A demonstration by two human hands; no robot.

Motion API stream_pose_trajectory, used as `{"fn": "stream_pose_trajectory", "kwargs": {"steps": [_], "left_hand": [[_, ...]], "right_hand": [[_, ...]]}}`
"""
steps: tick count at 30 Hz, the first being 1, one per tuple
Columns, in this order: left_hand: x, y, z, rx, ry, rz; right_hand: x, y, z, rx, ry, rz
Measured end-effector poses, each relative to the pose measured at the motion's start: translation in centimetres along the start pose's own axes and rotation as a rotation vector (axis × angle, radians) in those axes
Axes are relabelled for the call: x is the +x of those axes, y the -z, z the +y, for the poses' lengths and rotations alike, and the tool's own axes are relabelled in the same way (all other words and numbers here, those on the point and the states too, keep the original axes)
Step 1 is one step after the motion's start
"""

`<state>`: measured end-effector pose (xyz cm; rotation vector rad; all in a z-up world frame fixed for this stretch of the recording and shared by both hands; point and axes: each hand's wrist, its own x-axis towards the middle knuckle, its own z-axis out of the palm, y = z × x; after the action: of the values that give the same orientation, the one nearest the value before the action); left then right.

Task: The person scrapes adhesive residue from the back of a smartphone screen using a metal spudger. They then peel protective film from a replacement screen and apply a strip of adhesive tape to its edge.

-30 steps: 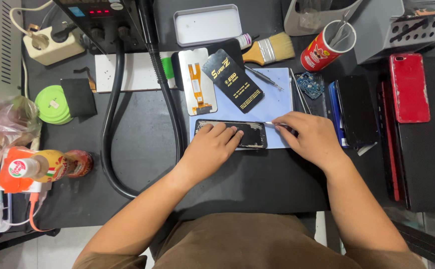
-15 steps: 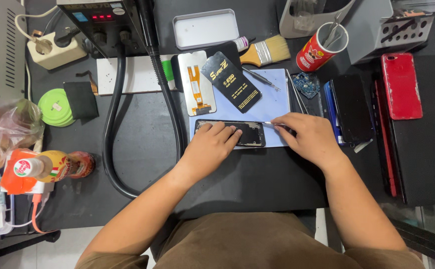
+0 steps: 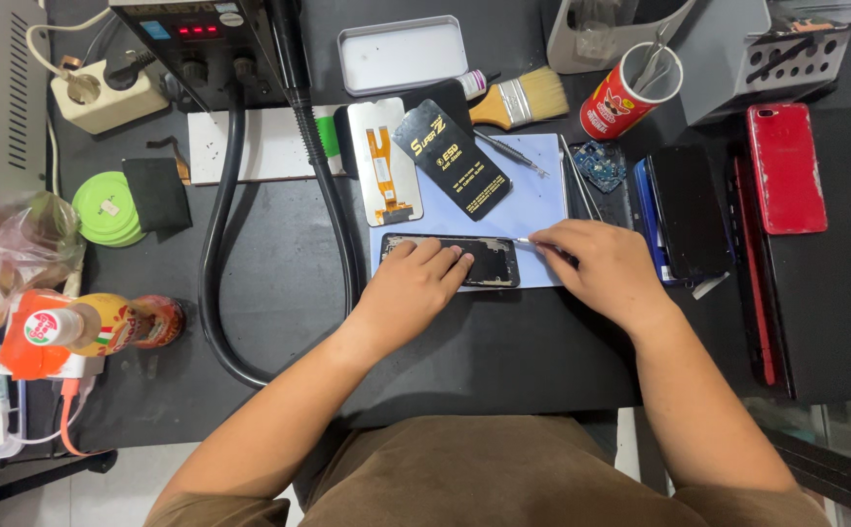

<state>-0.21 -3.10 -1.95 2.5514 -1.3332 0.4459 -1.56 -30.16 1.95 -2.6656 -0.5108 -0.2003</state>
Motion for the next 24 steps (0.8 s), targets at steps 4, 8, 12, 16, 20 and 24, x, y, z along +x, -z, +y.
{"fn": "stream_pose_trajectory", "kwargs": {"steps": [4, 8, 12, 16, 20, 24], "left_hand": [[0.1, -0.2, -0.1, 0.006, -0.011, 0.021], [0.0, 0.0, 0.0, 0.017, -0.010, 0.011], [0.0, -0.2, 0.2, 0.055, -0.011, -0.015], [-0.2, -0.4, 0.6, 0.076, -0.012, -0.035], [-0.2, -0.4, 0.6, 0.051, 0.002, -0.072], [-0.3, -0.4, 0.6, 0.059, -0.001, -0.106]], "right_hand": [[0.9, -0.3, -0.5, -0.022, 0.056, -0.010], [2.1, -1.4, -1.5, 0.003, 0.090, -0.017], [2.8, -2.5, -2.5, -0.011, 0.115, -0.039], [2.9, -1.6, -2.0, 0.006, 0.054, -0.071], [2.6, 0.7, -1.0, -0.010, -0.053, -0.144], [2.6, 1.6, -1.0, -0.012, -0.211, -0.241]]}}
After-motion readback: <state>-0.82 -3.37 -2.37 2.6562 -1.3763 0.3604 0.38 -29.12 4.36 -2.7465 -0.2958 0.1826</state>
